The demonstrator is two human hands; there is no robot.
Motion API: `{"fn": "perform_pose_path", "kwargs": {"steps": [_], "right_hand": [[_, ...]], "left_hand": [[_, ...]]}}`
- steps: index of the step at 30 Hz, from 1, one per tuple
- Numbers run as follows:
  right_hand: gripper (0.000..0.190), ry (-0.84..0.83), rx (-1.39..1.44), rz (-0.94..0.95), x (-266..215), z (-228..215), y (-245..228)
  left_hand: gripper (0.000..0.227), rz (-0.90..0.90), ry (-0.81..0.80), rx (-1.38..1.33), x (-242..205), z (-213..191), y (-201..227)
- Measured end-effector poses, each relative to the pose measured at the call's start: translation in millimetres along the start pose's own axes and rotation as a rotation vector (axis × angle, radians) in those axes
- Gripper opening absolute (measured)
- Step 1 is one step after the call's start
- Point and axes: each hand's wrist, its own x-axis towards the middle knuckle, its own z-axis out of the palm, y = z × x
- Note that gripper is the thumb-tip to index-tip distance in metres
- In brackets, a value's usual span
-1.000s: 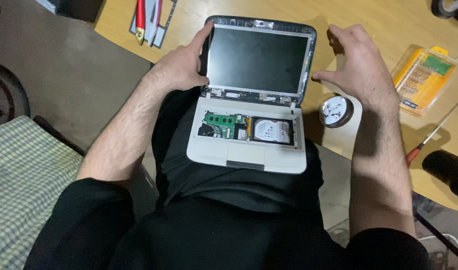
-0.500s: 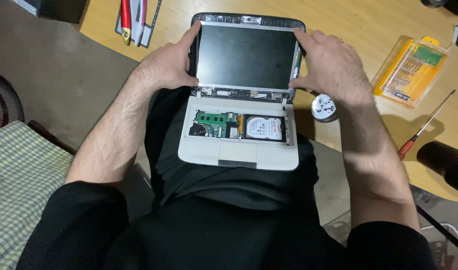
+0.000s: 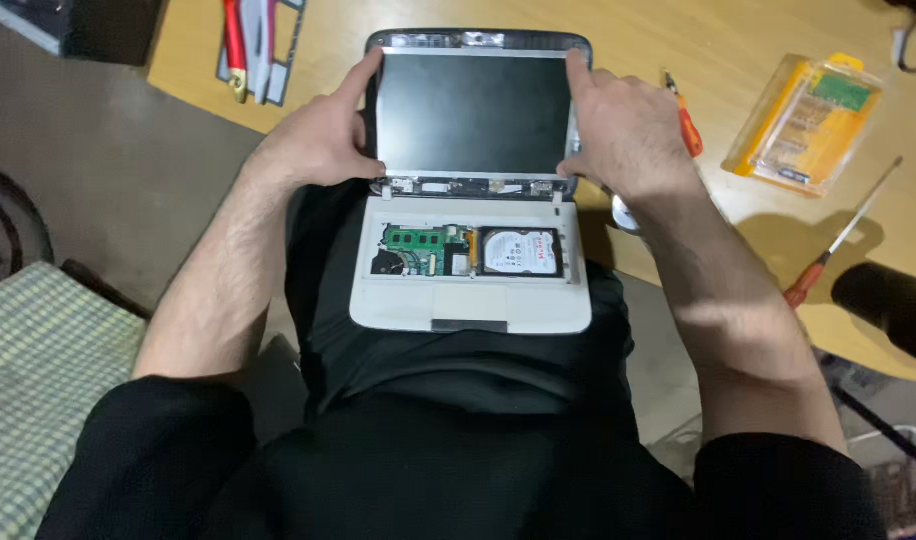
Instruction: The person connects a ribbon cable to a new laptop screen and aligns it into the laptop frame. They then use a screwdriver to secure the screen with screws around the bezel and finally place the top cover back onto the laptop.
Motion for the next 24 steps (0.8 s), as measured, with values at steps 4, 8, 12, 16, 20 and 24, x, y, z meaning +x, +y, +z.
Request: {"fn": "perform_pose_path", "kwargs": {"steps": [4,8,12,16,20,24], "right_hand": [[0.112,0.004,0.41,0.062,-46,-30,17],[0.046,0.352,0.793,0.238,-85,31,77],[0.039,0.49,0.598,0.229,-66,93,111],[0.036,0.468,0.48,0.23,-40,123,112],[0.019,0.669,0.403,0.137,-24,157,130],[0.021,0.894,0.865,0.084,-39,147,123]], "left_hand": [[0.142,0.094,0.018,-0.185,-4,13,-11],[0.118,0.201,0.12,-0.453,-3,44,-51],[0.089,0.122,0.214,-0.555,-3,74,-62],[0.065,0.094,0.338,-0.675,6,101,-83],[0.063,0.049,0.425,-0.693,0,109,-73],[0.056,0.177,0.48,-0.798,22,130,-97]]}}
